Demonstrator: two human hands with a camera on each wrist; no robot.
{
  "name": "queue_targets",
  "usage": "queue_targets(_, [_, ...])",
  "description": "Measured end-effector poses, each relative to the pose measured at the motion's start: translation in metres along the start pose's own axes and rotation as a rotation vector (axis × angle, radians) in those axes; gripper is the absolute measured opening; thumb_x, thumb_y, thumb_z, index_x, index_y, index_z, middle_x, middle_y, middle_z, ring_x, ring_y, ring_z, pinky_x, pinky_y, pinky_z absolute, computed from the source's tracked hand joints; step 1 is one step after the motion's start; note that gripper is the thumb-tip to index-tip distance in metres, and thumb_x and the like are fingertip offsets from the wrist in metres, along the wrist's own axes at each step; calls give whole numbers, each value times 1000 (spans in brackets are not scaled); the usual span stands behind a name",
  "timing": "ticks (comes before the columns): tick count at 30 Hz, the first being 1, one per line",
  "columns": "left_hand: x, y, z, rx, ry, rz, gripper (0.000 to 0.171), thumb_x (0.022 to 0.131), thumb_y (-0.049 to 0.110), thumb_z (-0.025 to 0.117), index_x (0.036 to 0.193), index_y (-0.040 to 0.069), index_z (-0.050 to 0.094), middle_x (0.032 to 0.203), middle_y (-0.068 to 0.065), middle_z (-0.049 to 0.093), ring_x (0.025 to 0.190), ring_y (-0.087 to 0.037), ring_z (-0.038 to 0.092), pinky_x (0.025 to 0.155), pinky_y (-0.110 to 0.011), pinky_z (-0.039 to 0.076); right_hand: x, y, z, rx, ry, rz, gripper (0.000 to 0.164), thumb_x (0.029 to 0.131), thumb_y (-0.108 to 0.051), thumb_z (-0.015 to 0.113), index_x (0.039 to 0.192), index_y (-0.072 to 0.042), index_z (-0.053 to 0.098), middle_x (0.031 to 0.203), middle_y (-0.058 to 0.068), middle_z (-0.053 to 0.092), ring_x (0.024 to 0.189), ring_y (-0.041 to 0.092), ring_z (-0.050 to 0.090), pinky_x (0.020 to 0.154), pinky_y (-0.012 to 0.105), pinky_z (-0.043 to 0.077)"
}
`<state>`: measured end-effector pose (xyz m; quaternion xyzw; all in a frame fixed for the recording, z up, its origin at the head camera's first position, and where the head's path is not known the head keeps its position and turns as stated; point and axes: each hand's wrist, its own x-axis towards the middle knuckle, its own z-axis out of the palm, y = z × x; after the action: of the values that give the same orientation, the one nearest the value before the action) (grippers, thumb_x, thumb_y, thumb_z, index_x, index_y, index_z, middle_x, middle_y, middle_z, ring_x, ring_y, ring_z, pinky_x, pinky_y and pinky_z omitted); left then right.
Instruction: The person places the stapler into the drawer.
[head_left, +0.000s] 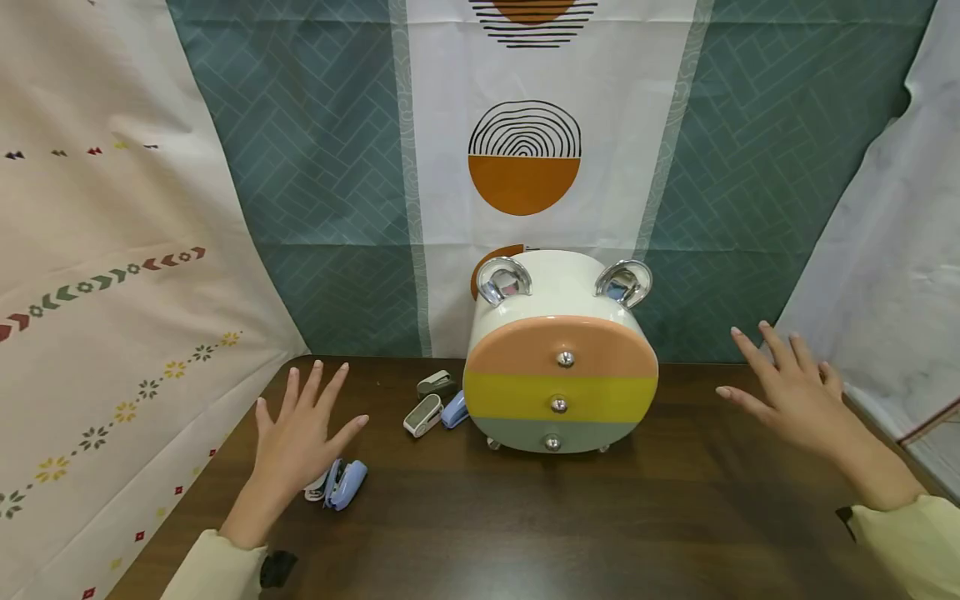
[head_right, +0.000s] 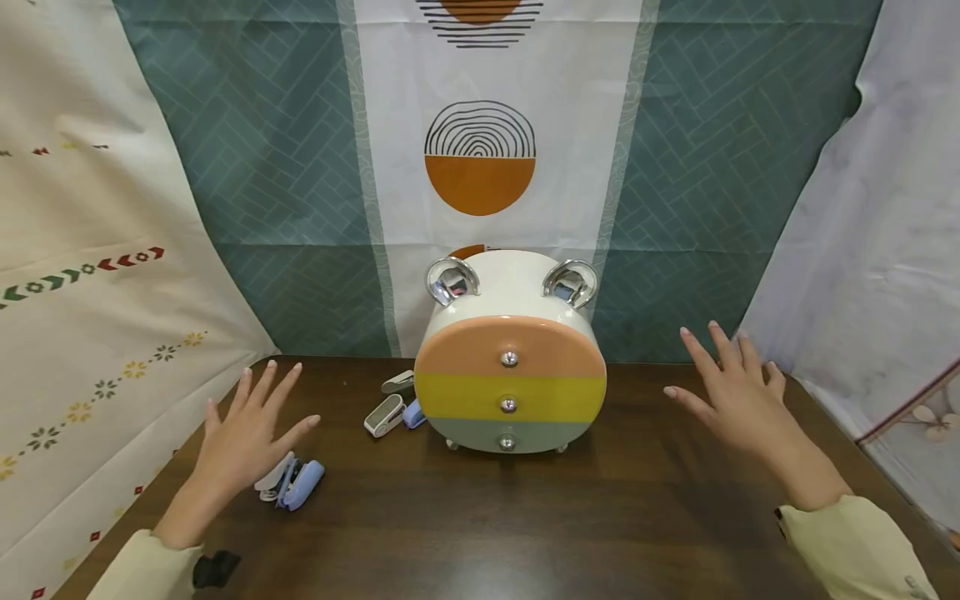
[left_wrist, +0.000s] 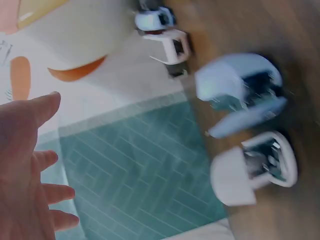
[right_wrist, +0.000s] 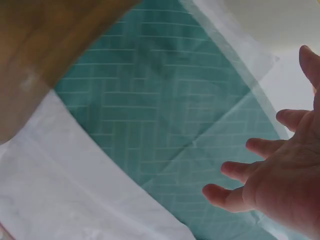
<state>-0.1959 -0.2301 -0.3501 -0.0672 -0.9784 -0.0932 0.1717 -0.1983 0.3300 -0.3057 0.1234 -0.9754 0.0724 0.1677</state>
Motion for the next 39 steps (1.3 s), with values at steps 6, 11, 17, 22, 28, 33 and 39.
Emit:
queue_targets(6, [2, 19, -9, -86, 72, 36, 74, 85, 55, 50, 145, 21, 23, 146, -19, 25, 135, -38, 15, 95, -69, 8, 14, -16, -13, 104, 52, -13, 79, 89, -40, 54, 147, -17, 6, 149, 24, 4, 131, 51, 1, 82, 74, 11])
queue_targets(11, [2, 38, -13, -182, 197, 86, 67, 84, 45, 59, 138, 12, 38, 138, -19, 39, 128, -38, 32, 94, -65, 22, 27, -31, -20, 191, 91, -51, 77, 90, -37, 54, 147, -15, 8, 148, 24, 8, 132, 49, 4, 86, 74, 9])
queue_targets(17, [-1, 63, -8, -317, 351, 149, 60, 79, 34, 69, 128, 6, 49, 123, -16, 55, 111, -34, 52, 85, -53, 42, 40, -48, -26, 291, 135, -72, 74, 90, -31, 56, 147, -14, 13, 148, 23, 14, 132, 47, 13, 90, 72, 13])
queue_targets(22, [-4, 84, -5, -383, 413, 160, 52, 75, 32, 73, 118, 7, 58, 109, -9, 64, 95, -28, 62, 72, -43, 49, 51, -59, -29, 375, 171, -104, 70, 91, -29, 54, 147, -13, 14, 147, 22, 17, 132, 44, 16, 95, 67, 15])
queue_targets(28, [-3, 107, 4, -436, 416, 159, 38, 73, 28, 75, 105, 11, 64, 88, -1, 70, 69, -16, 64, 57, -32, 45, 63, -71, -29, 452, 230, -148, 64, 93, -27, 51, 146, -11, 19, 145, 22, 23, 131, 42, 21, 97, 64, 18])
queue_targets(33, [-4, 126, 19, -462, 392, 205, 29, 72, 29, 75, 95, 12, 67, 79, 1, 70, 70, -10, 65, 60, -31, 48, 75, -81, -25, 512, 266, -163, 58, 94, -25, 50, 143, -6, 26, 141, 23, 32, 125, 44, 31, 94, 64, 24])
queue_targets(39, [-6, 149, 36, -516, 311, 251, 24, 73, 28, 73, 89, 10, 69, 73, 3, 68, 65, -8, 63, 57, -27, 45, 86, -94, -19, 556, 284, -151, 53, 94, -26, 47, 140, -4, 31, 138, 22, 37, 118, 43, 40, 86, 63, 33])
